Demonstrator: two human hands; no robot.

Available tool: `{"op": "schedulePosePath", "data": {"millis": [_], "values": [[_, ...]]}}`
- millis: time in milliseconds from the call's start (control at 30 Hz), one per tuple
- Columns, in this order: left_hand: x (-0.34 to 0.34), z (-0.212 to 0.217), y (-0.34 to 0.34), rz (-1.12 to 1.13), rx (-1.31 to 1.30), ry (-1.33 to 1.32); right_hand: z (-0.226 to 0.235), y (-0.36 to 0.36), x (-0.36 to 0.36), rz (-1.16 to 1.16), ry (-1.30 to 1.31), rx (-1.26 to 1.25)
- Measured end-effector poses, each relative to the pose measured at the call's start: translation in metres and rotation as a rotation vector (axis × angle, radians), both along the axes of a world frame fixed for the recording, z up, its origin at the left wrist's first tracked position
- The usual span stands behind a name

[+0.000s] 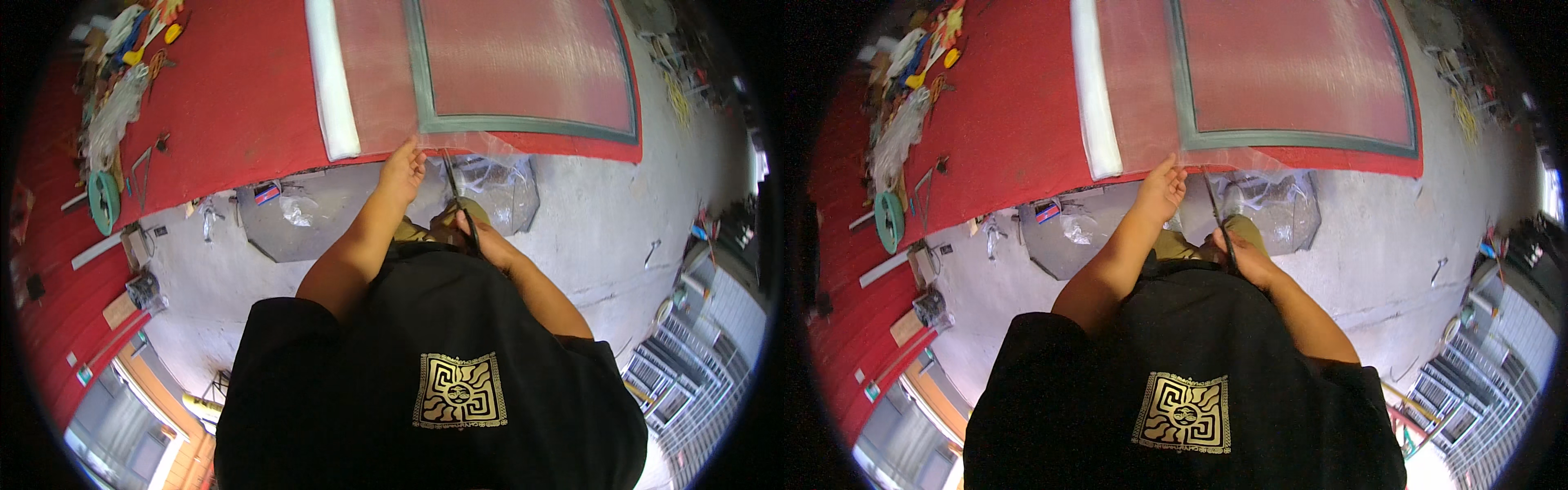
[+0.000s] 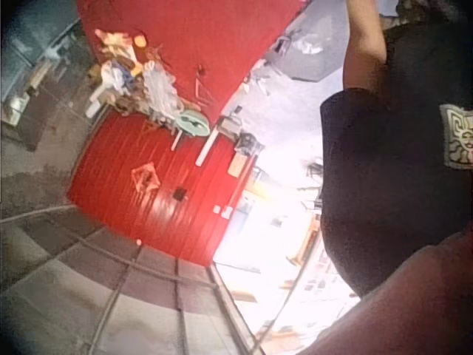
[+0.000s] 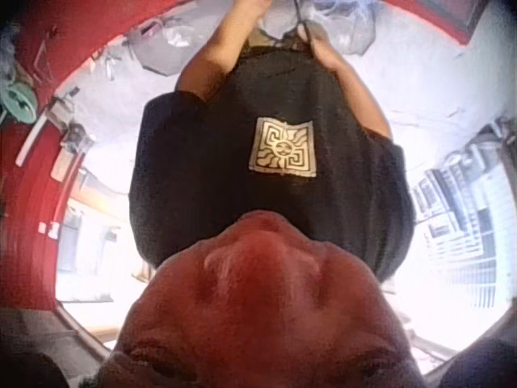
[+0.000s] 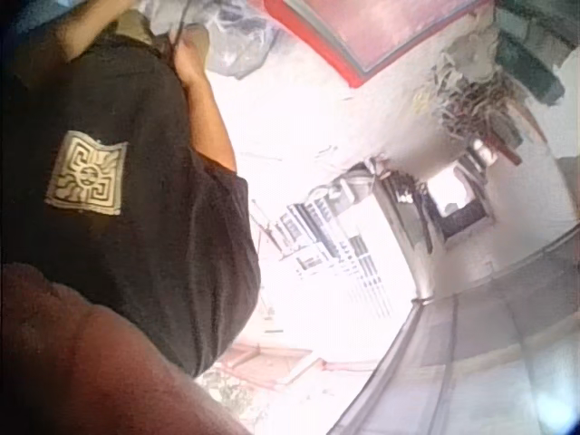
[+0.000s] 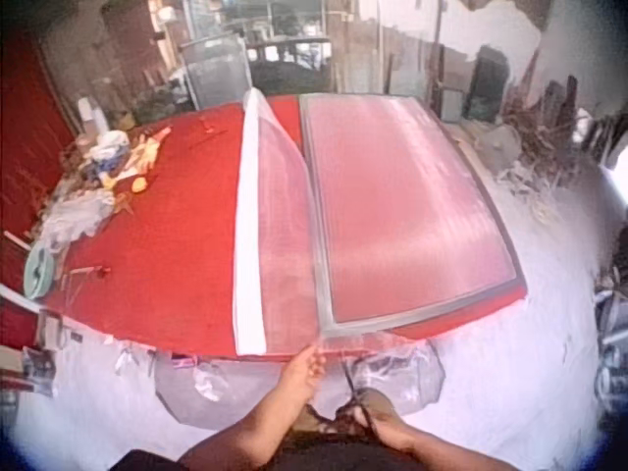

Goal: The person cuts a piece of mesh fabric around a frame using a pair of shears, after measuring it with a ruler and marking the cutting line with a tool.

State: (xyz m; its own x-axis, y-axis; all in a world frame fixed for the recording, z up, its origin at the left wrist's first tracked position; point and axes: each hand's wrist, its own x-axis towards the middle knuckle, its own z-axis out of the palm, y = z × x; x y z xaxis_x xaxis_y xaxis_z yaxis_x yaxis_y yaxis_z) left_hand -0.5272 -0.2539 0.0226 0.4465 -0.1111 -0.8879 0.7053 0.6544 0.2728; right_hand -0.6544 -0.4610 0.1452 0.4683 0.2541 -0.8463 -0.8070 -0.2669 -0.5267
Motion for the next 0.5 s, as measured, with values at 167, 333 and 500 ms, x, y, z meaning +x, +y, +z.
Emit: {"op": "schedulePosePath", "data": {"millis": [167,333,500], "values": [[0.003,-0.002,0.003,-0.067,-0.016,-0.051,-0.024,0.045,-0.016,-0.062,0.059,0.079],[-0.001,0.006,0.016,-0.21,-0.02,-0.232,-0.051,0.064,-0.012,-0.163,-0.085,0.029],[-0.002,0.024,0.01,-0.194,0.049,-0.225,-0.038,0.076,0.016,-0.312,-0.116,0.058]]}}
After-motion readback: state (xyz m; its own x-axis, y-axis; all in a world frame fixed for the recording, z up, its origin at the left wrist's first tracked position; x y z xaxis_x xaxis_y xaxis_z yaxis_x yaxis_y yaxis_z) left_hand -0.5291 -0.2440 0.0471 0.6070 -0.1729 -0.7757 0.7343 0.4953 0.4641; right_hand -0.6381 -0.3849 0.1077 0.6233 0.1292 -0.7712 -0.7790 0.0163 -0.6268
